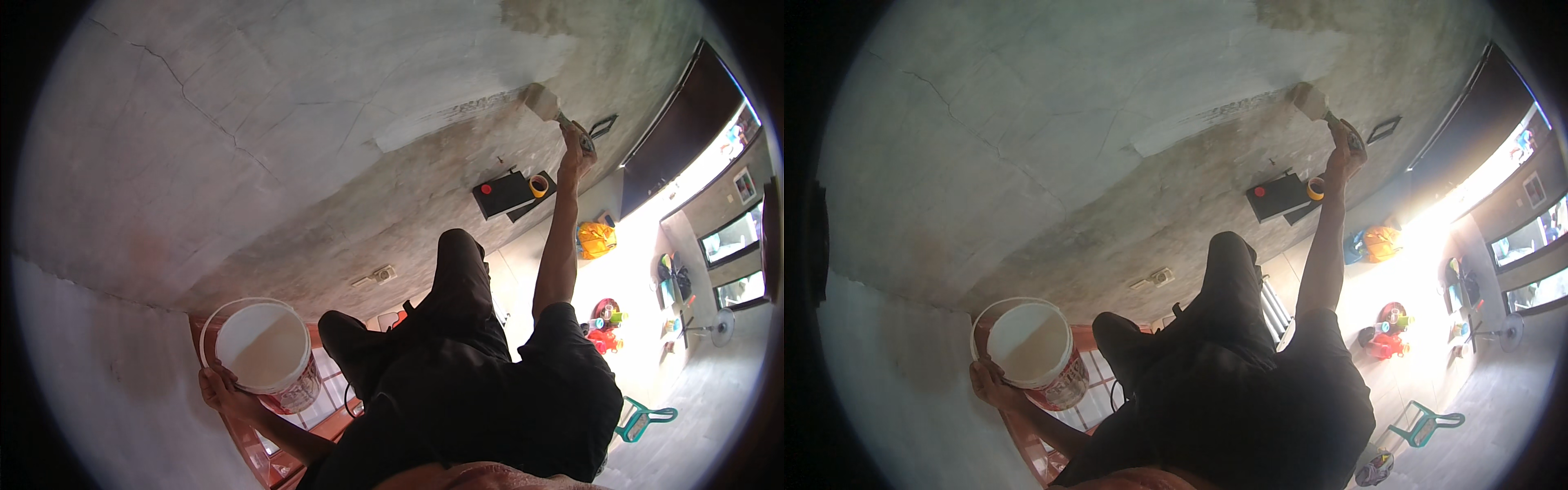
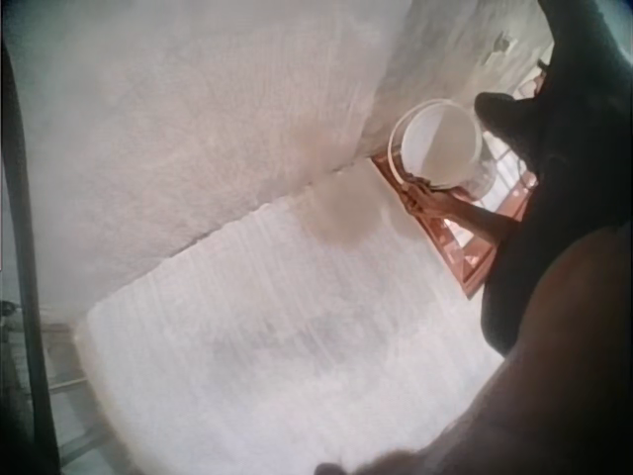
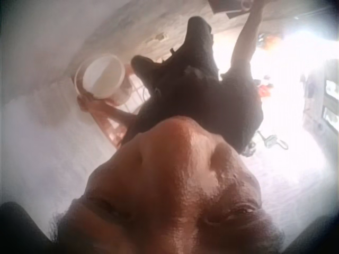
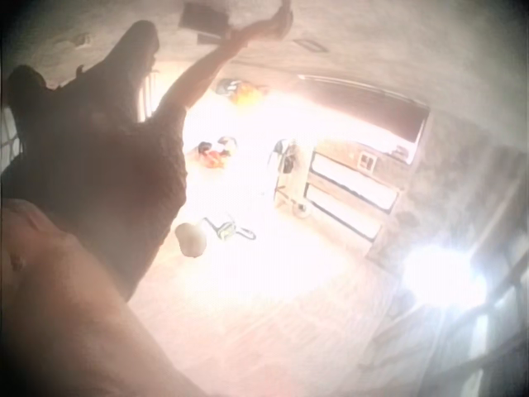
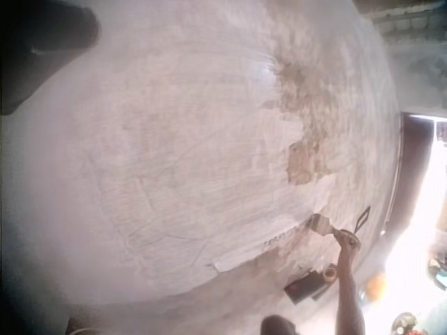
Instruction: The person paints a ceiling with white paint using a brush and a bucket. They repeatedly dip the brush into the bucket and apply paint to the ceiling surface in a room with a window and visible floor items.
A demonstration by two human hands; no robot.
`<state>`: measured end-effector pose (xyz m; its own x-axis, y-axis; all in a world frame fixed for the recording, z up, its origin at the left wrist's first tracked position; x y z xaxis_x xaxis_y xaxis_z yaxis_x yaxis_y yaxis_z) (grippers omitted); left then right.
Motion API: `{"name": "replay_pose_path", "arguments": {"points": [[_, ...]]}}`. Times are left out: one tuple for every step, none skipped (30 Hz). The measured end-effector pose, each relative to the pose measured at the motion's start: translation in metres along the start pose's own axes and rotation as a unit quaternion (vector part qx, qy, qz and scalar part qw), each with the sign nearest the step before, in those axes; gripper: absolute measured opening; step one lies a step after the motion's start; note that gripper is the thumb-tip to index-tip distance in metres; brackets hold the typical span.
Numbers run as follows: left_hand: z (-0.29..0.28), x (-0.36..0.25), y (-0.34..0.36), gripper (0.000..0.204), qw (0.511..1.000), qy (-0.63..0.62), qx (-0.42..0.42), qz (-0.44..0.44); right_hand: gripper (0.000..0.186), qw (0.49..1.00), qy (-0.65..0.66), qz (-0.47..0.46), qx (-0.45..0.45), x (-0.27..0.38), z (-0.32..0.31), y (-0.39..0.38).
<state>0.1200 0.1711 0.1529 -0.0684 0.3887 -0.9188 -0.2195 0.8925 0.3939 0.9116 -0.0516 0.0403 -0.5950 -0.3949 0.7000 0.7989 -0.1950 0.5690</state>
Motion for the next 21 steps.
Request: {"name": "replay_pose_path", "arguments": {"points": [[0.0,-0.001,0.0,0.036,1.0,0.005,0.0,0.007,0.026,0.999,-0.04,0.003,-0.031,0.004,0.0,-0.003],[-0.002,0.002,0.0,0.036,1.0,0.004,-0.01,-0.007,0.025,0.994,-0.105,-0.012,-0.028,0.012,0.006,-0.014],[-0.007,0.001,-0.004,0.036,1.0,0.008,-0.024,-0.018,0.024,0.986,-0.166,-0.023,-0.024,0.03,0.025,-0.034],[-0.005,0.0,-0.004,0.036,0.999,0.008,-0.029,-0.03,0.021,0.983,-0.17,-0.066,-0.004,0.031,0.037,-0.053],[-0.004,-0.001,-0.006,0.036,0.997,0.041,-0.052,-0.038,0.02,0.925,-0.303,-0.217,0.077,0.048,0.061,-0.085],[-0.006,-0.004,-0.009,0.036,0.993,0.078,-0.078,-0.048,0.019,0.96,-0.24,-0.135,0.053,0.071,0.08,-0.115],[-0.008,-0.006,-0.01,0.036,0.987,0.114,-0.101,-0.056,0.022,0.968,-0.189,-0.157,0.06,0.086,0.096,-0.14],[-0.009,-0.004,-0.009,0.036,0.991,0.082,-0.088,-0.051,0.025,0.975,-0.15,-0.151,0.063,0.116,0.113,-0.165],[-0.011,0.001,-0.007,0.036,0.995,0.048,-0.072,-0.045,0.026,0.983,-0.101,-0.125,0.087,0.119,0.126,-0.192],[-0.014,0.004,-0.006,0.036,0.997,0.019,-0.056,-0.043,0.028,0.983,-0.08,-0.101,0.135,0.135,0.141,-0.215],[-0.013,0.004,-0.006,0.036,0.998,0.022,-0.047,-0.038,0.031,0.979,-0.039,-0.082,0.18,0.136,0.153,-0.242],[-0.011,0.001,-0.006,0.037,0.998,0.028,-0.038,-0.033,0.034,0.972,0.005,-0.087,0.219,0.148,0.165,-0.262],[-0.009,0.0,-0.006,0.037,0.999,0.032,-0.029,-0.029,0.035,0.961,0.045,-0.076,0.26,0.162,0.177,-0.27],[-0.008,-0.002,-0.006,0.036,0.998,0.052,-0.029,-0.023,0.035,0.957,0.057,-0.058,0.278,0.167,0.18,-0.269],[-0.008,-0.004,-0.007,0.036,0.997,0.07,-0.03,-0.017,0.034,0.952,0.069,-0.041,0.296,0.172,0.182,-0.266],[-0.007,-0.006,-0.008,0.036,0.995,0.089,-0.032,-0.01,0.034,0.946,0.082,-0.024,0.313,0.173,0.184,-0.266],[-0.007,-0.009,-0.009,0.036,0.994,0.103,-0.031,0.003,0.03,0.946,0.067,-0.011,0.318,0.164,0.182,-0.257],[-0.004,-0.01,-0.007,0.036,0.993,0.115,-0.028,0.015,0.027,0.939,0.059,0.03,0.337,0.144,0.178,-0.245],[-0.001,-0.012,-0.006,0.036,0.991,0.128,-0.024,0.028,0.025,0.944,0.046,0.075,0.318,0.12,0.169,-0.232],[-0.002,-0.012,-0.008,0.036,0.992,0.121,-0.03,0.017,0.023,0.952,0.014,0.073,0.298,0.108,0.157,-0.213],[-0.004,-0.018,-0.011,0.036,0.992,0.117,-0.04,0.006,0.021,0.961,0.0,0.055,0.272,0.092,0.147,-0.192]]}}
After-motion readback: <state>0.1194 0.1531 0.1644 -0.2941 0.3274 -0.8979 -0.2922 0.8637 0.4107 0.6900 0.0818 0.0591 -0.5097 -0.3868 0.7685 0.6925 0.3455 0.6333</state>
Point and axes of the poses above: each hand's wrist, its own y-axis towards the middle knuckle, its own z-axis out of the palm, x = y × z, the point moved 10 cm from there along y, towards the middle knuckle, and after that the axes turned 10 degrees about -z, right-handed, at the moved point
